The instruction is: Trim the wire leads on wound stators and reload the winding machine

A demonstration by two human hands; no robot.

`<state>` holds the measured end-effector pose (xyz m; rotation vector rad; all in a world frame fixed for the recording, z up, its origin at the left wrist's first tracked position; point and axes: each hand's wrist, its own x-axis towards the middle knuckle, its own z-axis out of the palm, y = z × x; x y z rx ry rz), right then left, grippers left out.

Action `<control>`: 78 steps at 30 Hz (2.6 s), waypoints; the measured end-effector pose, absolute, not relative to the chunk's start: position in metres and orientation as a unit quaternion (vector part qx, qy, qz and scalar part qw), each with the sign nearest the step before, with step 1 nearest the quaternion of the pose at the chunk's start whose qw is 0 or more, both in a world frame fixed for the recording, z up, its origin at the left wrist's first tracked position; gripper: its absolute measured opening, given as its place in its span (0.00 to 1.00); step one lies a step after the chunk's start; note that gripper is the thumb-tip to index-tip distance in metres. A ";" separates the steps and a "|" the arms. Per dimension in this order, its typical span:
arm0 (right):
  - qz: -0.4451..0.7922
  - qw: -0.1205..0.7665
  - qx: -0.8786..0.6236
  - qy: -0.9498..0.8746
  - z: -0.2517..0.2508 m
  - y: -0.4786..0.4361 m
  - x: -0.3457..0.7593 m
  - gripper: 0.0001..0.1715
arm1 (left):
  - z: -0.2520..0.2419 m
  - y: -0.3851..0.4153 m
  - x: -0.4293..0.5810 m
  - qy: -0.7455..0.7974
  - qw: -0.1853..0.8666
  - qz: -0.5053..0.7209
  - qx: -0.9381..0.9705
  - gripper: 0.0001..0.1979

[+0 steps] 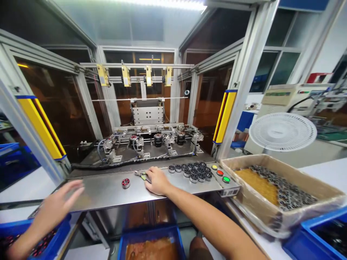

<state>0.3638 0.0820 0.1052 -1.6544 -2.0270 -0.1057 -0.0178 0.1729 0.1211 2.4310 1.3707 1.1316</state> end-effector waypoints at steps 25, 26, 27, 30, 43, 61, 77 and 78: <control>-0.267 0.544 -0.269 -0.749 0.149 -0.054 0.341 0.26 | 0.145 -0.017 0.110 0.297 -0.060 0.453 0.839 0.14; -0.299 0.517 -0.220 -0.771 0.153 -0.072 0.334 0.20 | 0.147 -0.032 0.109 0.277 -0.078 0.464 0.838 0.13; -0.319 0.490 -0.192 -0.788 0.156 -0.085 0.329 0.15 | 0.150 -0.044 0.109 0.269 -0.082 0.465 0.839 0.13; -0.313 0.427 -0.207 -0.823 0.160 -0.103 0.321 0.17 | 0.157 -0.066 0.110 0.261 -0.046 0.459 0.848 0.13; -0.097 0.512 -0.253 -0.815 0.109 -0.121 0.297 0.15 | 0.123 -0.081 0.082 0.256 0.285 0.410 0.828 0.16; 0.786 0.529 -0.198 -0.250 0.095 -0.136 0.275 0.18 | 0.152 -0.068 0.090 0.072 0.027 0.334 0.939 0.16; 0.129 0.610 -0.307 -0.719 0.090 -0.136 0.294 0.20 | 0.093 -0.106 0.105 0.350 0.440 0.447 0.696 0.22; 0.163 0.610 -0.317 -0.708 0.090 -0.137 0.294 0.24 | 0.096 -0.104 0.101 0.354 0.333 0.459 0.743 0.23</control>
